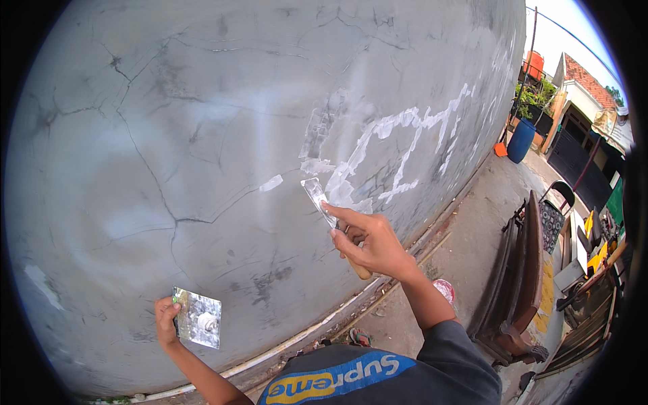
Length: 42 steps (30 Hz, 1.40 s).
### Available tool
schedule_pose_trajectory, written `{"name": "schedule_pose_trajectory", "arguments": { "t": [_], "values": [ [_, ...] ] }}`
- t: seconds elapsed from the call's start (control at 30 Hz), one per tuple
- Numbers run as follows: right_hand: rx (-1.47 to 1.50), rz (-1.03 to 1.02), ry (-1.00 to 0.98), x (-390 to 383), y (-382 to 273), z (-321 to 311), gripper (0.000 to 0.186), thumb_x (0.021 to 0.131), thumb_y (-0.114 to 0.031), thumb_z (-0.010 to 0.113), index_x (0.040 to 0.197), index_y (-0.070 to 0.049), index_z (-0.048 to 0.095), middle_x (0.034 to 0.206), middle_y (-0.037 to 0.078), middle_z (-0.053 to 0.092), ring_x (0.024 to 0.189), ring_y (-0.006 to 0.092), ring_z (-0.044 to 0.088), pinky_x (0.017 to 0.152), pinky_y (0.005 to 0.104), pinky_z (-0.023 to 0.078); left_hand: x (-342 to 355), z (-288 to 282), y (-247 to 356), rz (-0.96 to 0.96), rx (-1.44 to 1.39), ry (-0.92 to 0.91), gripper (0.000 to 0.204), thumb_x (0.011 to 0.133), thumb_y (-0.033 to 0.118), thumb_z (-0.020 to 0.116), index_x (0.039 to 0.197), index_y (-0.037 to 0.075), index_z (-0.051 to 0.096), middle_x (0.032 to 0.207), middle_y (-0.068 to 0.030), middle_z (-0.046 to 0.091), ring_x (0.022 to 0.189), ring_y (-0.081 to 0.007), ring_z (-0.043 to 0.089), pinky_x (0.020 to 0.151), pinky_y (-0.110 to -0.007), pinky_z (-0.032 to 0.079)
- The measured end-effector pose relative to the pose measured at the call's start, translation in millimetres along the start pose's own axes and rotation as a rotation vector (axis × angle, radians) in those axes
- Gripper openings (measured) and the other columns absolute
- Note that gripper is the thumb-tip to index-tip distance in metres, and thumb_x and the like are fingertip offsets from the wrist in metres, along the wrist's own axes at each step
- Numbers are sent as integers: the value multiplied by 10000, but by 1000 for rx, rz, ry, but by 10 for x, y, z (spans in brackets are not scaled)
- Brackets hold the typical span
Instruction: The person uses a putty knife to apply white plaster to a cracked concrete wall, smoothing it over the surface. They repeatedly transfer plaster from a small metal container to the wall, working on different sections.
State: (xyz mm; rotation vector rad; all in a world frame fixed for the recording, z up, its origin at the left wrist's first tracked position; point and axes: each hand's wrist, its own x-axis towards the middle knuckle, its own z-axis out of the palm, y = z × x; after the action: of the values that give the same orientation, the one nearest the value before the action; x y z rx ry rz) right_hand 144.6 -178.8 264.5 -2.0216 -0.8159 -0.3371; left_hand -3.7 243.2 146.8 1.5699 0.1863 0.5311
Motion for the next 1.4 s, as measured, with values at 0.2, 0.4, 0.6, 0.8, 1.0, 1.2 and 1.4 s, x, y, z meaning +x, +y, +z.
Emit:
{"name": "schedule_pose_trajectory", "arguments": {
  "t": [0.2,0.4,0.6,0.8,1.0,1.2,1.4],
  "values": [
    [73,-249,319,325,73,-514,401,957,-32,570,1353,-92,586,845,55,659,677,75,614,554,218,484,-69,-62,-281,-25,-162,219,233,778,190,649,885,-17,627,810,-54,620,751,-136,542,708,-276,428],
    [-355,-575,543,1124,304,-1003,431,915,14,598,1328,-110,614,784,47,560,595,95,472,547,265,414,-412,376,-172,-63,-356,269,239,808,183,646,956,2,598,870,-65,610,791,-155,557,747,-297,454],
    [-355,-771,499,1438,553,-917,531,844,80,631,1327,-141,614,996,86,472,582,119,453,563,293,435,-874,1094,-516,-195,-452,429,276,806,175,643,999,-20,614,888,-69,623,809,-161,572,753,-299,461],
    [-429,-611,373,1345,620,-900,526,844,57,635,1319,-167,600,1034,98,472,590,192,546,529,349,476,-1081,1322,-560,-281,-351,308,373,821,204,652,1094,-42,590,967,-85,621,852,-166,580,765,-299,476],
    [-516,-546,239,912,345,-1259,436,881,3,632,1282,-169,633,1010,106,512,575,210,549,523,365,467,-1136,1432,-445,-300,-310,468,403,824,222,667,1112,-47,584,959,-85,619,856,-163,576,783,-302,470],
    [-474,-612,369,1167,72,-1209,392,903,-10,619,1273,-137,638,984,122,519,622,228,561,552,357,466,-975,1535,-253,-284,-259,279,238,837,201,630,861,-30,680,786,-16,639,718,-108,559,691,-252,416],
    [-532,-454,256,886,76,-1159,356,886,-9,621,1225,-107,665,941,126,530,620,238,582,554,366,474,-955,1486,-389,-303,-276,348,250,838,209,630,876,-32,681,809,-18,647,727,-98,560,681,-241,414]
  ]
}}
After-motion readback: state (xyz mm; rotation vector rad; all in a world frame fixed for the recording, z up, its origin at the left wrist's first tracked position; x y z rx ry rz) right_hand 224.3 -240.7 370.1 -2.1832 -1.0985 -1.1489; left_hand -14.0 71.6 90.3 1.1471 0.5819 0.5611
